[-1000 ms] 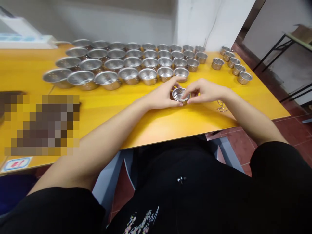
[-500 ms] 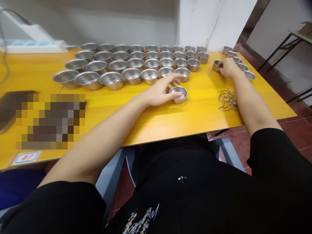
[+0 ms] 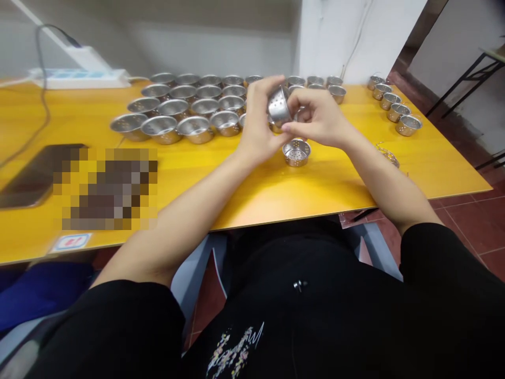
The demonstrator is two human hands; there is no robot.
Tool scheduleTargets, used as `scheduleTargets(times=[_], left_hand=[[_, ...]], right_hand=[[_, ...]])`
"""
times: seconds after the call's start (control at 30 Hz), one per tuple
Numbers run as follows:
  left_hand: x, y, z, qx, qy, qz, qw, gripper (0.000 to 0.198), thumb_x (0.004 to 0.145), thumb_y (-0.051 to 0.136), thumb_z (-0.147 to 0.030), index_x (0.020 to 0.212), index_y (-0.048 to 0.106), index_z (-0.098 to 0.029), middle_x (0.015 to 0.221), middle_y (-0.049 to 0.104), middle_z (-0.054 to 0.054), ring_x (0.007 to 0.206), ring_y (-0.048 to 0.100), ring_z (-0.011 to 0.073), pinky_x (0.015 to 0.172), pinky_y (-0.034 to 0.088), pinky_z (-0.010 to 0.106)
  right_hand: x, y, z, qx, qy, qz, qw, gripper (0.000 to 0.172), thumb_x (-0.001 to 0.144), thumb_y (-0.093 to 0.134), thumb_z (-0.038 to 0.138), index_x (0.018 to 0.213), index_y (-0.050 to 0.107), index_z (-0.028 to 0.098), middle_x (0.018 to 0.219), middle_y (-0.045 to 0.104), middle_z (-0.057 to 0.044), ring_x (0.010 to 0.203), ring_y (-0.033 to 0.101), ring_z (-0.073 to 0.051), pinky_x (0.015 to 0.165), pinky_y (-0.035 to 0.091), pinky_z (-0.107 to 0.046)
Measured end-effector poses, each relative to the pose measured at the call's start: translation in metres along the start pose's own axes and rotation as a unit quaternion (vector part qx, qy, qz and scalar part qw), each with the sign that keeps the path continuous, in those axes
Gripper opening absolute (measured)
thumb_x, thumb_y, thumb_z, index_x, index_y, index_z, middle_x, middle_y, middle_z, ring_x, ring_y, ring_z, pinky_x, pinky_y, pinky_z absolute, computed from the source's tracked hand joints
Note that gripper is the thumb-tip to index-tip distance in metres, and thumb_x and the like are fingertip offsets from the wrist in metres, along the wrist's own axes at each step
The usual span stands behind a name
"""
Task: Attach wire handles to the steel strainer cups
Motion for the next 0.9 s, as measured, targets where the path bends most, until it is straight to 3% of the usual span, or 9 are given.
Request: scheduleTargets(times=[0.1,0.23,0.4,0.63,0.77,0.9], left_hand=[[0.003,0.002,0.008,-0.032,0.002,0.026,0.999,0.110,0.104,0.087,-0.104,0.188,0.054,-0.042,0.187,0.066,0.017,0.178,0.061,0.0530,0.147,0.059,0.077],[0.003,0.006,0.013,-0.073,0.021,0.040,0.996,0.104,0.104,0.097,-0.090,0.186,0.062,-0.037,0.182,0.069,0.020,0.171,0.069,0.0534,0.144,0.061,0.077],[0.000,0.007,0.012,-0.076,0.042,0.056,0.995,0.100,0.100,0.108,-0.070,0.185,0.064,-0.039,0.176,0.073,0.018,0.168,0.072,0.0502,0.139,0.067,0.073],[-0.001,0.005,0.015,-0.086,0.042,0.026,0.995,0.100,0.095,0.113,-0.055,0.183,0.068,-0.038,0.173,0.076,0.018,0.164,0.075,0.0495,0.138,0.069,0.071],[-0.001,0.004,0.016,-0.087,0.036,0.025,0.995,0.105,0.092,0.116,-0.054,0.184,0.067,-0.041,0.176,0.076,0.016,0.164,0.075,0.0483,0.136,0.072,0.068],[-0.001,0.003,0.014,-0.063,0.017,0.032,0.997,0.109,0.094,0.112,-0.069,0.186,0.062,-0.042,0.185,0.070,0.016,0.172,0.070,0.0488,0.146,0.063,0.070]], right_hand=[[-0.004,0.003,-0.020,0.034,-0.015,0.016,0.999,0.054,0.091,0.119,0.035,0.099,0.066,0.028,0.097,0.072,-0.003,0.101,0.080,-0.031,0.082,0.076,-0.041],[-0.012,-0.011,-0.036,0.080,-0.004,0.024,0.996,0.057,0.093,0.121,0.050,0.099,0.069,0.027,0.096,0.072,-0.004,0.095,0.079,-0.030,0.082,0.076,-0.043],[-0.014,-0.025,-0.037,0.099,0.011,-0.031,0.995,0.057,0.096,0.119,0.066,0.100,0.075,0.028,0.094,0.074,-0.003,0.087,0.078,-0.028,0.077,0.077,-0.040],[-0.015,-0.018,-0.028,0.104,0.040,-0.045,0.993,0.057,0.092,0.124,0.059,0.096,0.075,0.030,0.086,0.075,0.000,0.086,0.082,-0.027,0.079,0.079,-0.038],[-0.016,-0.018,-0.028,0.096,0.050,-0.047,0.993,0.053,0.095,0.121,0.057,0.096,0.075,0.030,0.087,0.076,-0.001,0.088,0.082,-0.028,0.079,0.079,-0.039],[-0.016,-0.020,-0.032,0.064,0.052,-0.051,0.995,0.054,0.093,0.119,0.063,0.097,0.076,0.031,0.092,0.080,-0.002,0.091,0.082,-0.030,0.083,0.079,-0.043]])
Point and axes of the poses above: each hand's wrist, its own x-axis towards the middle knuckle, its own y-axis out of the palm, z = x × y, the point moved 1 cm from there along x, towards the middle knuckle
